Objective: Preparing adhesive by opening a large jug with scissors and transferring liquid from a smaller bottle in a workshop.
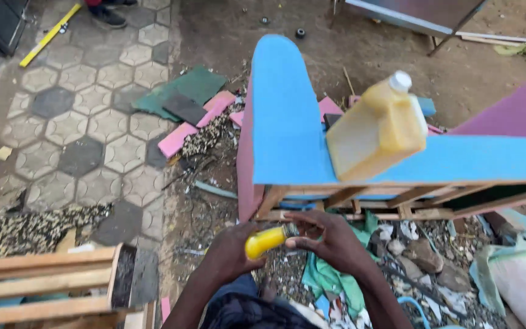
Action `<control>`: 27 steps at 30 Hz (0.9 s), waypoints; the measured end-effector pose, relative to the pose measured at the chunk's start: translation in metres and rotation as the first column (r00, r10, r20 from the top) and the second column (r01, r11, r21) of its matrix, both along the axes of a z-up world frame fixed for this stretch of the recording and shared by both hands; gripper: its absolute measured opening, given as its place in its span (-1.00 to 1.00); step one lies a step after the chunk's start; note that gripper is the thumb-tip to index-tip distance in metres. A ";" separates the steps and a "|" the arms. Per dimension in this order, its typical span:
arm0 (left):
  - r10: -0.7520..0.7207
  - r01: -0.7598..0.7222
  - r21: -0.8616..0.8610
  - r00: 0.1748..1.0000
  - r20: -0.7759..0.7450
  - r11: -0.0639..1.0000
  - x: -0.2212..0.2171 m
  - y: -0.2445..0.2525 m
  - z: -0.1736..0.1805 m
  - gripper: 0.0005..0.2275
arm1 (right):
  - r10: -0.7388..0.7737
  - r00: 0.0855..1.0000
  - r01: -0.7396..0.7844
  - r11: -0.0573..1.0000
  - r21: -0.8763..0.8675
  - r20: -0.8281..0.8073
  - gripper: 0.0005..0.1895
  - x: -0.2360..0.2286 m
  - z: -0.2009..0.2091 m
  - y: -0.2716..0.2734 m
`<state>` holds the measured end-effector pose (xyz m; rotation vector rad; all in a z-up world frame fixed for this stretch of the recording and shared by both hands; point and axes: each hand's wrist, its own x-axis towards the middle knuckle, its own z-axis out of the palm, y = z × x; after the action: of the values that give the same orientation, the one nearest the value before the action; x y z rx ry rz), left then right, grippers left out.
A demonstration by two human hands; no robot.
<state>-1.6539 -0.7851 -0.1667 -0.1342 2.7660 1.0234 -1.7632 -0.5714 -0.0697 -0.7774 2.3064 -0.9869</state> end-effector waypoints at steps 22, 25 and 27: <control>0.106 -0.291 0.706 0.950 0.294 0.645 -0.206 -0.237 0.026 -0.64 | -0.341 0.834 0.429 0.895 0.123 -0.434 -0.69 -0.264 -0.095 -0.157; 0.191 -0.401 0.715 0.914 0.359 0.573 -0.208 -0.244 0.018 -0.57 | -0.342 0.829 0.444 0.883 0.149 -0.442 -0.78 -0.279 -0.135 -0.157; 0.210 -0.413 0.731 0.910 0.358 0.543 -0.210 -0.242 0.014 -0.62 | -0.337 0.839 0.441 0.881 0.171 -0.426 -0.76 -0.281 -0.142 -0.159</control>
<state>-1.8637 -1.0268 -0.1529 -0.5865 1.8420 2.0886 -2.0446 -0.7300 -0.2119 -0.4156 2.9531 -0.7020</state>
